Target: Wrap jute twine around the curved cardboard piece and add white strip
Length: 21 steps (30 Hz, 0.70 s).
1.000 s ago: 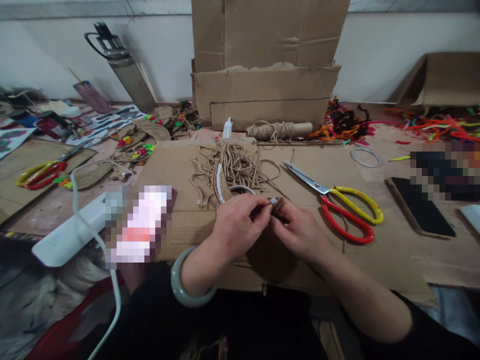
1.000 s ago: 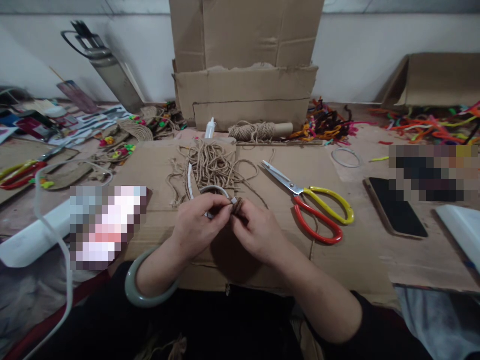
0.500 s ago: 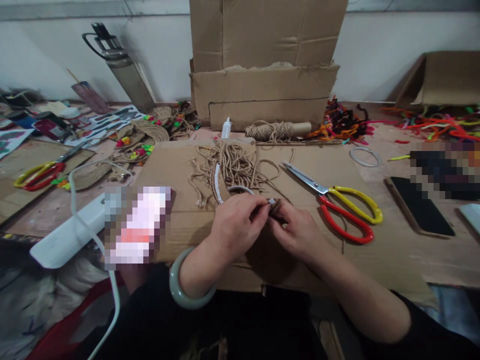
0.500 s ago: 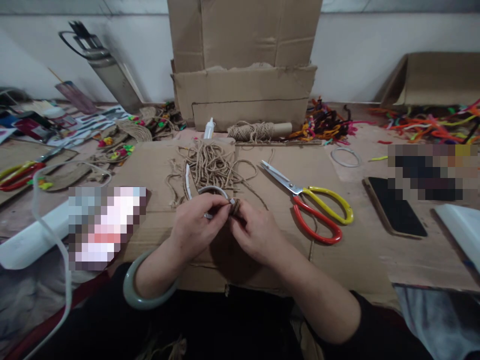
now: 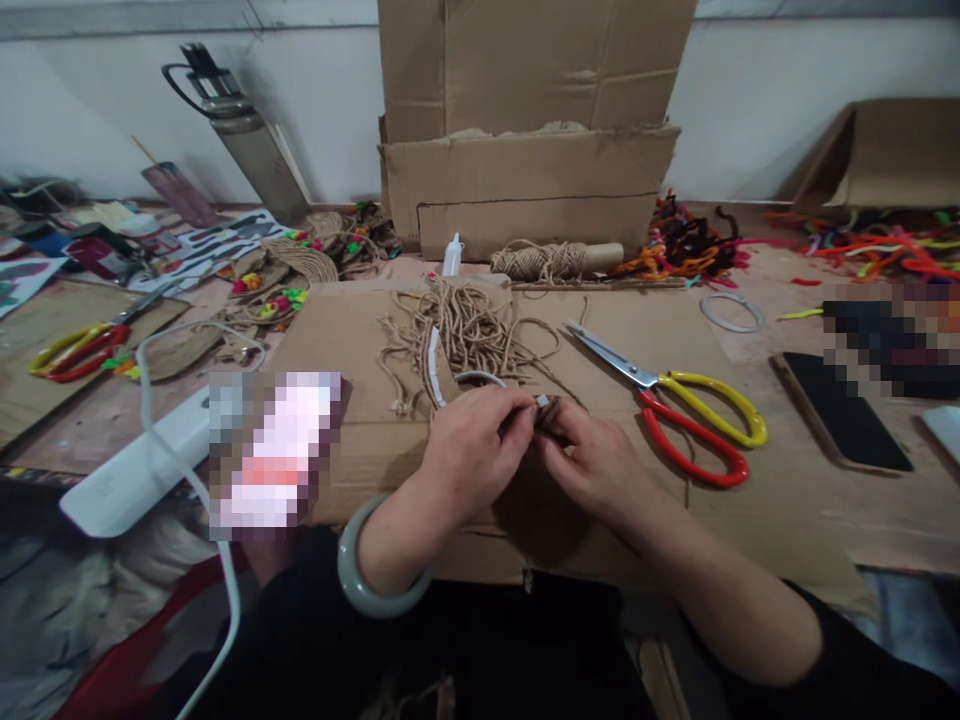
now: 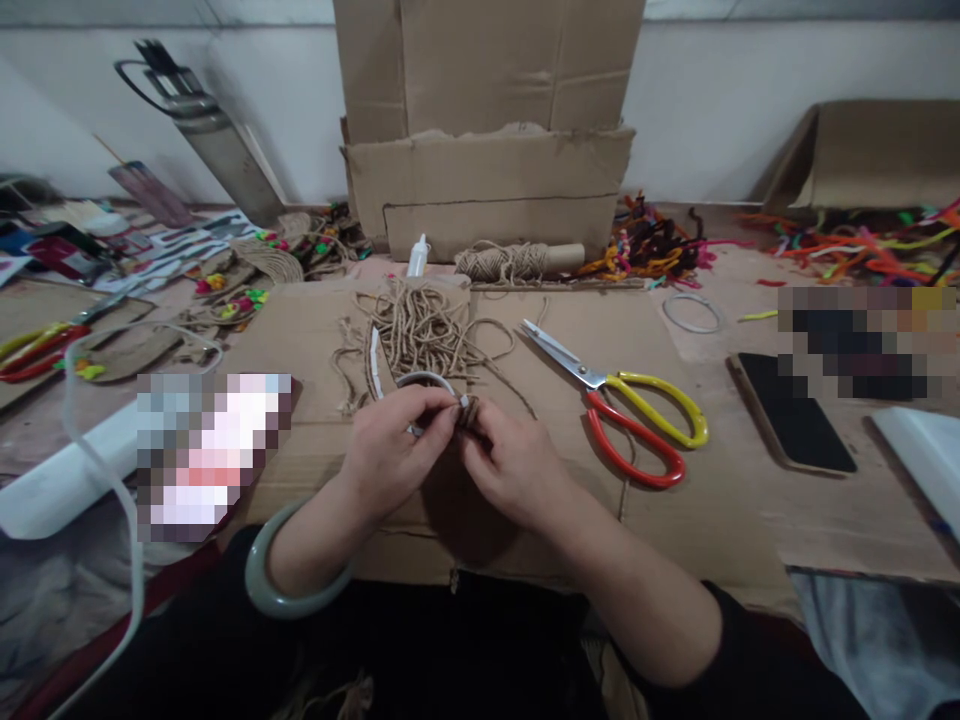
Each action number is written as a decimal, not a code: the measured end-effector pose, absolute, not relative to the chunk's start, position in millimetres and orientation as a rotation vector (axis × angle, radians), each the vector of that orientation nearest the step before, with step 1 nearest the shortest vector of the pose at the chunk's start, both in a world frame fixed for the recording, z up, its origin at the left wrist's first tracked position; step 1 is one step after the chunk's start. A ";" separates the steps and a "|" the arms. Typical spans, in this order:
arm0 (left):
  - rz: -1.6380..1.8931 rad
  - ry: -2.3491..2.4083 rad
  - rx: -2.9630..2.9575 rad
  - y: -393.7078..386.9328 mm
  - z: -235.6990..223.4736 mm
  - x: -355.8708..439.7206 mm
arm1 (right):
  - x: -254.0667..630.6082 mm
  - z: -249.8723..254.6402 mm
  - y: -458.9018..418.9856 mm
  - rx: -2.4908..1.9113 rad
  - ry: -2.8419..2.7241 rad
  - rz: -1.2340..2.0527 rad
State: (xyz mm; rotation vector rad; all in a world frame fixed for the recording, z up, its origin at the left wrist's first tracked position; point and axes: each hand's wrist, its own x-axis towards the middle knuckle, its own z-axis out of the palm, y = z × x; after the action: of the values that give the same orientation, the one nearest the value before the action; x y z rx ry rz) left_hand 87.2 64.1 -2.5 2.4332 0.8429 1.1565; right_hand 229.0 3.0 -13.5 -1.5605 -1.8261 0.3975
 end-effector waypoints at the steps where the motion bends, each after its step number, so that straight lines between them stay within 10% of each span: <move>1: 1.152 0.843 2.434 64.0 -2.4 87.0 | 229.1 -13.3 2.9 -1.565 -1.825 0.406; 21: 1.092 0.975 2.346 64.4 -0.9 88.6 | 228.6 -10.1 6.4 -1.500 -1.718 0.691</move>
State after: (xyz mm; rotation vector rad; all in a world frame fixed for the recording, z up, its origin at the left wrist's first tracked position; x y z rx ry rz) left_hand 88.6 64.4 -0.9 2.3456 0.9745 1.0916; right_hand 228.6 6.4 -10.1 -1.4995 -1.7178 0.6908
